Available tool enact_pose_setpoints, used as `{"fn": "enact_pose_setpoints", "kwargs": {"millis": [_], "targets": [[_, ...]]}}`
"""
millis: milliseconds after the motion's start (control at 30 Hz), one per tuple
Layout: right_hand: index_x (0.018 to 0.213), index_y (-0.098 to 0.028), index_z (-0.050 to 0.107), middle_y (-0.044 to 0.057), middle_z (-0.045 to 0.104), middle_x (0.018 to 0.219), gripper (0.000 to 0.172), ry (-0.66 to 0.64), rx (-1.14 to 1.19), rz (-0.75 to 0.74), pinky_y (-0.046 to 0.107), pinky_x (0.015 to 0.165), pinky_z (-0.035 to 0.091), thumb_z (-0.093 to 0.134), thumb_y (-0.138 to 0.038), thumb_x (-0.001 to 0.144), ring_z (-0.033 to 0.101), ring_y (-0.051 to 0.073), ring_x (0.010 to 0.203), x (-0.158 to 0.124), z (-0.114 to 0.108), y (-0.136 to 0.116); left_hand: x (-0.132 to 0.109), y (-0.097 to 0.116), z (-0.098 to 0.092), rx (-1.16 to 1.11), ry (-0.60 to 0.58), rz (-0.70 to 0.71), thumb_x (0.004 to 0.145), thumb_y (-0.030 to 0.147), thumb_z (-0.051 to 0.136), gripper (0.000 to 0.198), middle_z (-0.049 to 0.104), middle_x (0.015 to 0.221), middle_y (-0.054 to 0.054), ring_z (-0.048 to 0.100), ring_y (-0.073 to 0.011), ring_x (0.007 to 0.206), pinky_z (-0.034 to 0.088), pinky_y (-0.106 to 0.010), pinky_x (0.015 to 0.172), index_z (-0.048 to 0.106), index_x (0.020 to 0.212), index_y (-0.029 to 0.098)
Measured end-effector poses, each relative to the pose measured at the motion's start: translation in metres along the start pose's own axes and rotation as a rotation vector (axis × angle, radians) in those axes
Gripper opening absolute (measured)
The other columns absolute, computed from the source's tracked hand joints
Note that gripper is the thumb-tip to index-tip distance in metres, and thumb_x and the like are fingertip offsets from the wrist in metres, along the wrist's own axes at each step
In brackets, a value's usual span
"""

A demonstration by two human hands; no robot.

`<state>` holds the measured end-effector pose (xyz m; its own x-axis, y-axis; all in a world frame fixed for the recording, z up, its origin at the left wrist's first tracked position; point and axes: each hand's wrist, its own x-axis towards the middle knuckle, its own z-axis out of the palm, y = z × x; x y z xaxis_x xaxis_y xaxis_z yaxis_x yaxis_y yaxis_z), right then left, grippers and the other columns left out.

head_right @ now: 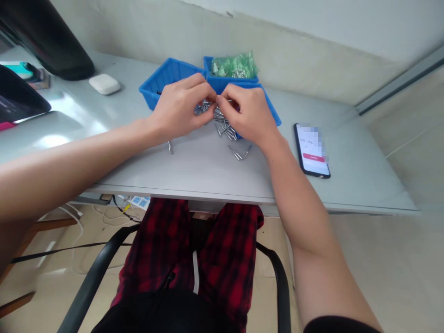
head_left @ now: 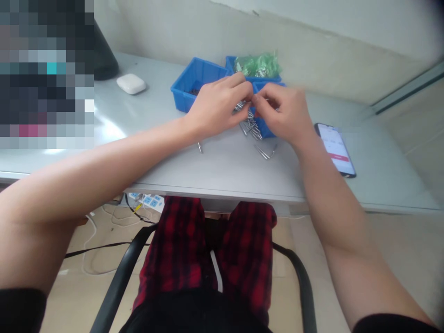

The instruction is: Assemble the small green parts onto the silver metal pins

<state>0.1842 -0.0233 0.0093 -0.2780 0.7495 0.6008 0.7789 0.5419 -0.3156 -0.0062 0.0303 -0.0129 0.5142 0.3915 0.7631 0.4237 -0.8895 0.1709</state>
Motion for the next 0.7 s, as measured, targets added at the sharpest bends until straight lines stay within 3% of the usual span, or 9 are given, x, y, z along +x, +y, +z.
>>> {"fn": "enact_pose_setpoints", "kwargs": {"millis": [167,367,533,700], "targets": [[0.085,-0.03,0.062,0.001,0.068,0.076,0.031,0.018,0.014,0.017,0.039,0.068,0.05,0.054,-0.057,0.098,0.062,0.022,0.068,0.0005,-0.0007,0.0061,0.001,-0.0007,0.0019,-0.061,0.026,-0.035,0.085,0.024,0.059,0.008,0.069,0.083,-0.004,0.064,-0.0203,0.076,0.04,-0.034,0.057,0.063,0.08,0.029],[0.086,-0.03,0.058,0.002,0.067,0.076,0.038,0.057,0.046,0.053,0.042,0.069,0.052,0.052,-0.067,0.096,0.062,0.023,0.068,-0.0001,-0.0023,0.0101,0.0028,0.0019,-0.0004,-0.122,0.06,-0.103,0.085,0.023,0.06,0.011,0.069,0.08,-0.002,0.062,-0.0187,0.069,0.042,-0.035,0.058,0.061,0.077,0.03],[0.079,-0.03,0.057,0.002,0.066,0.071,0.043,0.008,0.034,0.072,0.043,0.07,0.05,0.048,-0.069,0.097,0.06,0.023,0.066,-0.0002,-0.0041,0.007,0.0044,0.006,-0.0028,-0.154,0.066,-0.15,0.084,0.02,0.062,0.012,0.069,0.082,-0.001,0.061,-0.0185,0.069,0.046,-0.036,0.062,0.059,0.076,0.029],[0.09,-0.032,0.063,0.003,0.069,0.082,0.038,-0.027,0.032,0.037,0.043,0.074,0.051,0.048,-0.066,0.098,0.064,0.025,0.075,-0.0005,-0.0039,0.0073,0.0061,0.0039,0.0018,-0.198,0.149,-0.131,0.082,0.015,0.061,0.012,0.067,0.079,-0.001,0.059,-0.0171,0.066,0.044,-0.035,0.062,0.058,0.076,0.026]]}}
